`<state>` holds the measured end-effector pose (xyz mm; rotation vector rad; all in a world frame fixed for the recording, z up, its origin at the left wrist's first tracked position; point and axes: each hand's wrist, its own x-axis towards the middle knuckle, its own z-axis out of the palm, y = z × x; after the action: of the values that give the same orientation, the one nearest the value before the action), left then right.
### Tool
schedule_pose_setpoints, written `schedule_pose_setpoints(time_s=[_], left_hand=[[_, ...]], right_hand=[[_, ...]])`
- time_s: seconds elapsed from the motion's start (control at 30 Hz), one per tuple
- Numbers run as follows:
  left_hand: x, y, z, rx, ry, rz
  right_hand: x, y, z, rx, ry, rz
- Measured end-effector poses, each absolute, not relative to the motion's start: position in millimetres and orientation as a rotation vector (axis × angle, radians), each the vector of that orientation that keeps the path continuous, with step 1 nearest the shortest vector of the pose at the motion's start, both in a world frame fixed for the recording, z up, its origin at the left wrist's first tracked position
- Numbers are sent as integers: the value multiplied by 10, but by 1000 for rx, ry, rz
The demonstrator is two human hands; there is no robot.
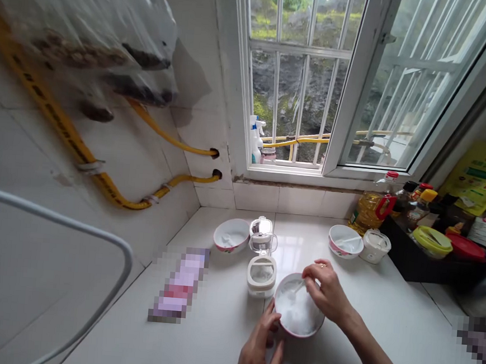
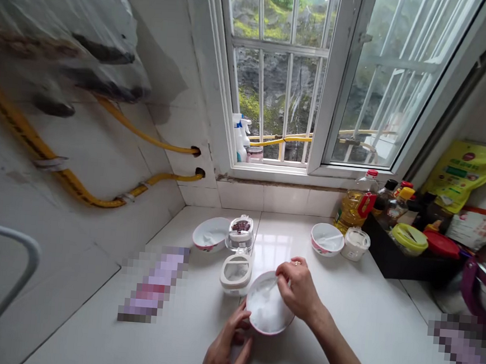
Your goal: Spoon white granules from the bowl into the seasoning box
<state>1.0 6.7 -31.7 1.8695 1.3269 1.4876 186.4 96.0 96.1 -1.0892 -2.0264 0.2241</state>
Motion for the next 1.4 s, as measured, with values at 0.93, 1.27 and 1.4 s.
schedule_pose_setpoints(time_s=[0.93,1.27,1.4], left_hand=[[-68,41,5,1827,1326,1322],[-71,36,1,1825,1295,1326],[-50,25,36,1846,1280,1344]], right_hand=[[1929,1026,1016,-1167,-1207,1120],[1869,977,968,-1230,-1581,790],[1801,926,956,-1227,-1833,622]])
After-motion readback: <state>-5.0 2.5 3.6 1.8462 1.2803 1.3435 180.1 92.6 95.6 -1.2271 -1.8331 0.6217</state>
